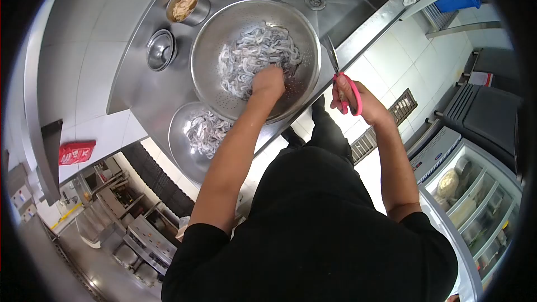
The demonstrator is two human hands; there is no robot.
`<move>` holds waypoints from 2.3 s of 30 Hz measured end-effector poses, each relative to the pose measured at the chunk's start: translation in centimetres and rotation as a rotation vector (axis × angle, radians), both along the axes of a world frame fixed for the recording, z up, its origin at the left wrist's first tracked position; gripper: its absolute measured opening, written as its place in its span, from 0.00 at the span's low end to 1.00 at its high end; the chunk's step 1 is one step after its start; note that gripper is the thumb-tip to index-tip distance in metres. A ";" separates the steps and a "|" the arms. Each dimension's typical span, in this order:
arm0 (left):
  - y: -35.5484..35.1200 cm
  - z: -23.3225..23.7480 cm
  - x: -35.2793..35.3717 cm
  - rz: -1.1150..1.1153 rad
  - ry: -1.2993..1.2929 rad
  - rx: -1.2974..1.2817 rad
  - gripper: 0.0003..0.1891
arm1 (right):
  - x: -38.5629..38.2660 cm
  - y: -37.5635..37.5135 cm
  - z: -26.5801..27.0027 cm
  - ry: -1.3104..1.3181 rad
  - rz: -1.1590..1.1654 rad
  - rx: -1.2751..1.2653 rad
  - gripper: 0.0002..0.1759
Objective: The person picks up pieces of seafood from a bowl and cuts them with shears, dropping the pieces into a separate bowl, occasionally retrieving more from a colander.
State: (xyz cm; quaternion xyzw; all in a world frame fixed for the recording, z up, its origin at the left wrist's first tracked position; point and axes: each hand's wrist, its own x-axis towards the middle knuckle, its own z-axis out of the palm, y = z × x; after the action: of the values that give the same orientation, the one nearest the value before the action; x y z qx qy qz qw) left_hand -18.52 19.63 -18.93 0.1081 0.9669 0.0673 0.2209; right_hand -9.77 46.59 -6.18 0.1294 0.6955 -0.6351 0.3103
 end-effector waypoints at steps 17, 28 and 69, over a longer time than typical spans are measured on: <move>-14.5 10.6 0.8 0.376 0.199 0.011 0.21 | -1.7 -2.0 -0.3 0.031 0.099 -0.040 0.45; -11.2 5.2 0.2 0.197 0.089 -0.002 0.13 | -0.6 -2.6 0.0 0.024 0.085 -0.056 0.43; -11.5 5.3 -1.7 0.210 0.076 -0.136 0.20 | 0.2 -3.5 1.1 -0.018 0.191 -0.110 0.39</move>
State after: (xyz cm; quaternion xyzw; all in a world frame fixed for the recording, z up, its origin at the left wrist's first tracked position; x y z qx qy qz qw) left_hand -20.21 8.13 -13.65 -0.0064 0.9830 0.0200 0.1826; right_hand -9.53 43.09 -5.11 0.0510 0.6661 -0.6386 0.3820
